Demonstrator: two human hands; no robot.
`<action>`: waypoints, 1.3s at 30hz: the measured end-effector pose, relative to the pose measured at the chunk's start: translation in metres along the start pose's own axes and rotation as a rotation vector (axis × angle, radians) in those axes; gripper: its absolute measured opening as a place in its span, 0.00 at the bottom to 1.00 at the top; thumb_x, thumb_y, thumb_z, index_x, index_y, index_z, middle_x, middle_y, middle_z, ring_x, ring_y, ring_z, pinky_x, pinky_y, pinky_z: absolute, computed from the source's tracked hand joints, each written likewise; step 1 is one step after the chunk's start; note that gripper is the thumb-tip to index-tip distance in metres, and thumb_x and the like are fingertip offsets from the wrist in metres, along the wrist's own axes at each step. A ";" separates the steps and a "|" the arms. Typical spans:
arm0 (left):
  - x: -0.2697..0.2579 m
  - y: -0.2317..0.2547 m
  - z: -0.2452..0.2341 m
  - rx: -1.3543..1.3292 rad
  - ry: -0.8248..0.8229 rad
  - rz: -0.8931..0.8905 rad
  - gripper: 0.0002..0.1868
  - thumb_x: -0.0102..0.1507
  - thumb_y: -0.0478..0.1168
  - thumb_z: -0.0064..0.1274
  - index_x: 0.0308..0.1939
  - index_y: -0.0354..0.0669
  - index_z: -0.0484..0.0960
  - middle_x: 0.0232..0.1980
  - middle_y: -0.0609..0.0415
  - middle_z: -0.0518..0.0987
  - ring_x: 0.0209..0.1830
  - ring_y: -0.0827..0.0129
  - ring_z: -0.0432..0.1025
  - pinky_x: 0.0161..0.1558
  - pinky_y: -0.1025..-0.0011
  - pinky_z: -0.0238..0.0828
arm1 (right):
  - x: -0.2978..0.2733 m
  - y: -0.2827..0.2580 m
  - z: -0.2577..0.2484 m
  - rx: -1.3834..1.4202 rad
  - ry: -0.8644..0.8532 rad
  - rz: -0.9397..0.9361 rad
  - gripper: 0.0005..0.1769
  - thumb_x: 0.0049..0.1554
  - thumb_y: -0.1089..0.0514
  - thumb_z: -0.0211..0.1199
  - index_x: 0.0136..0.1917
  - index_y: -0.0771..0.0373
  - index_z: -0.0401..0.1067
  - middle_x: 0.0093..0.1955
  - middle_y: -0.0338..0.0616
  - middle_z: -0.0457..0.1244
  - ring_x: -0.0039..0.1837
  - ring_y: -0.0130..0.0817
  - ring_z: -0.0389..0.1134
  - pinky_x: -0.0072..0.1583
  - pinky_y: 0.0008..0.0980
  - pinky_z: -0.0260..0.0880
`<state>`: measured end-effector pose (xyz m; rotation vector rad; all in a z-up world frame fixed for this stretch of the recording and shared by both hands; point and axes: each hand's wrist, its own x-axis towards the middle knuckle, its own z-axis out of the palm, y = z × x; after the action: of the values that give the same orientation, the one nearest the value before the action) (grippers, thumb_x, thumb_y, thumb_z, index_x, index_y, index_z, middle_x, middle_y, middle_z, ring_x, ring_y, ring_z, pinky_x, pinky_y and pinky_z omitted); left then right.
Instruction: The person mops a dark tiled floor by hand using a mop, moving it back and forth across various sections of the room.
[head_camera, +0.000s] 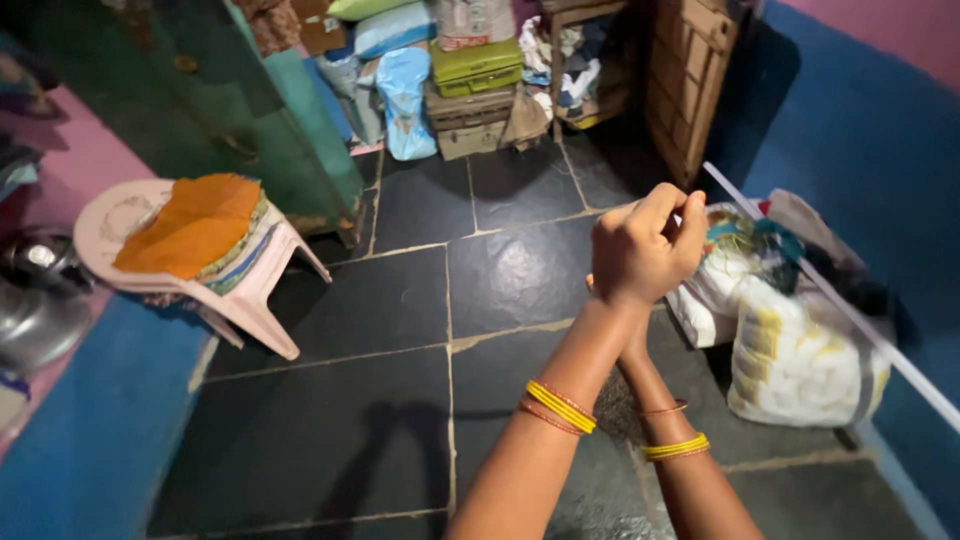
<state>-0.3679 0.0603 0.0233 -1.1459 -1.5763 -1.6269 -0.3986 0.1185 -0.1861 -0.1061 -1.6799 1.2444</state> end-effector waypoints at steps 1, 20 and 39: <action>0.002 -0.004 0.001 -0.003 0.003 -0.008 0.13 0.67 0.39 0.57 0.29 0.45 0.74 0.24 0.53 0.75 0.22 0.61 0.75 0.26 0.67 0.68 | -0.001 0.005 0.000 0.001 -0.019 0.003 0.10 0.58 0.58 0.67 0.41 0.65 0.70 0.39 0.35 0.64 0.42 0.23 0.62 0.45 0.30 0.65; 0.007 -0.036 0.037 -0.211 0.021 -0.217 0.14 0.68 0.40 0.57 0.29 0.38 0.77 0.21 0.58 0.75 0.20 0.81 0.70 0.26 0.79 0.65 | -0.004 0.079 -0.019 -0.073 -0.097 0.016 0.11 0.55 0.56 0.68 0.42 0.66 0.72 0.38 0.34 0.66 0.41 0.24 0.63 0.45 0.32 0.67; -0.005 -0.043 -0.056 -0.779 -0.489 -0.620 0.17 0.66 0.43 0.55 0.25 0.36 0.80 0.21 0.63 0.72 0.19 0.85 0.60 0.22 0.78 0.51 | -0.125 0.150 -0.010 -0.711 -0.423 0.593 0.23 0.50 0.44 0.70 0.51 0.62 0.75 0.47 0.60 0.70 0.52 0.56 0.71 0.53 0.51 0.69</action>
<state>-0.4128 0.0093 0.0034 -1.6367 -1.7473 -2.6820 -0.3976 0.1234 -0.3812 -0.8739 -2.5227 1.0547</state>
